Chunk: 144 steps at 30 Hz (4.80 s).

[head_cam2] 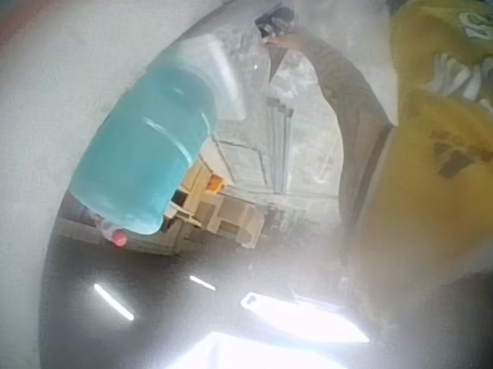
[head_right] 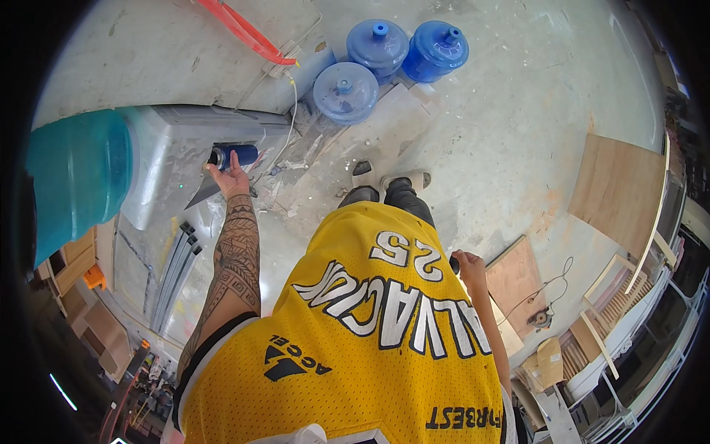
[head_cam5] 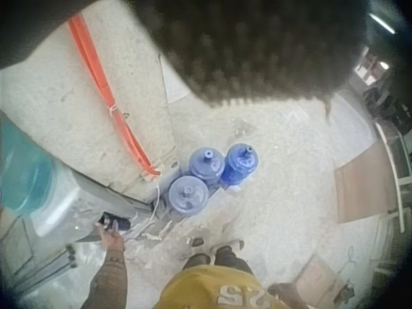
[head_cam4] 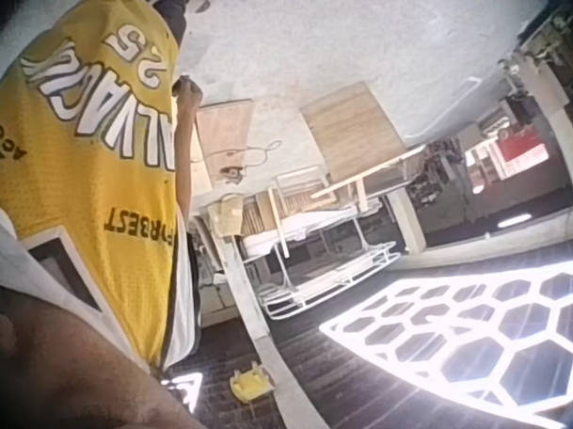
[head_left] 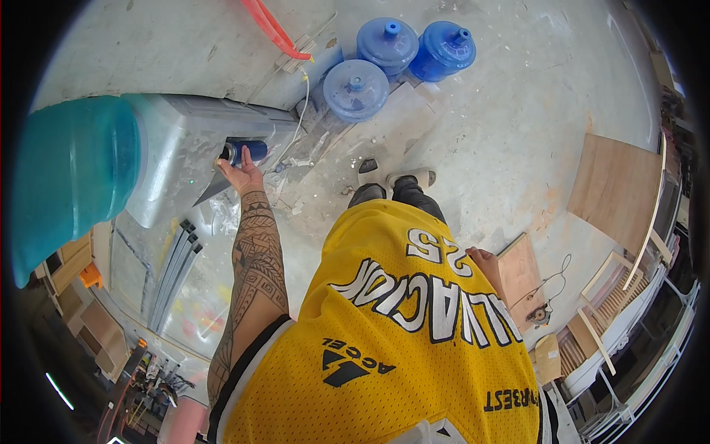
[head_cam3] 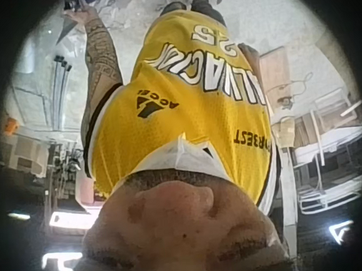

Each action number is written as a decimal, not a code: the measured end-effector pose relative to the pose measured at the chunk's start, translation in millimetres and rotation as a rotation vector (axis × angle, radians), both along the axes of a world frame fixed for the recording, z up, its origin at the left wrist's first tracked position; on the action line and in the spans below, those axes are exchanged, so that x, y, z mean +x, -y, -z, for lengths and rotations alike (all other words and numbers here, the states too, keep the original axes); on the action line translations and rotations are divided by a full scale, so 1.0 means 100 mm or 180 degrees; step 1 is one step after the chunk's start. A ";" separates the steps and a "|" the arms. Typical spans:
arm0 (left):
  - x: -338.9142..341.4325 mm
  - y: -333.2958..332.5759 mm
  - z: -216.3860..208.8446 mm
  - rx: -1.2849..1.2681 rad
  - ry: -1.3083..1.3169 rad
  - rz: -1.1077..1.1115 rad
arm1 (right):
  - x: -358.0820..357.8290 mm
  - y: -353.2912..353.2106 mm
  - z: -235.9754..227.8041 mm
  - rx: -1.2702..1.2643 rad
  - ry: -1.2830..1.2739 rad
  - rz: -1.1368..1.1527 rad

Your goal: Fill a water bottle at a dispenser and then mark a wooden board using a square tool and pencil in a workshop.

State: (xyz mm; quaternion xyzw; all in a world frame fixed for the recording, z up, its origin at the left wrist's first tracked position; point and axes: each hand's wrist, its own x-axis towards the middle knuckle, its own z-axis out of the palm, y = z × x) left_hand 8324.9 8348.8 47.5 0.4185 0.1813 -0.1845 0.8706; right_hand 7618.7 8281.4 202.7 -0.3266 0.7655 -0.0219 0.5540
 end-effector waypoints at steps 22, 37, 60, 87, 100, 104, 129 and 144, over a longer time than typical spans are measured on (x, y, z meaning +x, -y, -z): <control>-0.05 0.04 -0.08 0.0109 0.0164 0.0040 | 0.11 0.07 0.04 0.0158 0.0182 -0.0007; -0.05 0.04 -0.07 0.0125 0.0108 0.0021 | 0.13 0.10 0.10 0.0062 0.0075 -0.0042; -0.06 0.04 -0.06 0.0143 0.0118 0.0011 | 0.09 0.14 0.06 -0.0006 0.0002 -0.0178; -0.05 0.01 -0.05 0.0076 0.0023 -0.0027 | 0.08 0.08 0.10 -0.0001 0.0003 -0.0121; 0.00 -0.03 0.03 0.0063 0.0068 0.0081 | 0.16 0.12 0.04 0.0066 -0.0001 -0.0023; -0.03 0.00 0.02 0.0111 0.0081 0.0065 | 0.17 0.11 0.06 0.0041 -0.0026 0.0013; -0.05 0.03 -0.05 0.0176 -0.0020 0.0023 | 0.15 0.08 0.10 0.0082 0.0122 0.0024; -0.03 -0.02 -0.03 0.0120 0.0069 0.0077 | 0.08 0.07 0.13 0.0015 0.0026 -0.0122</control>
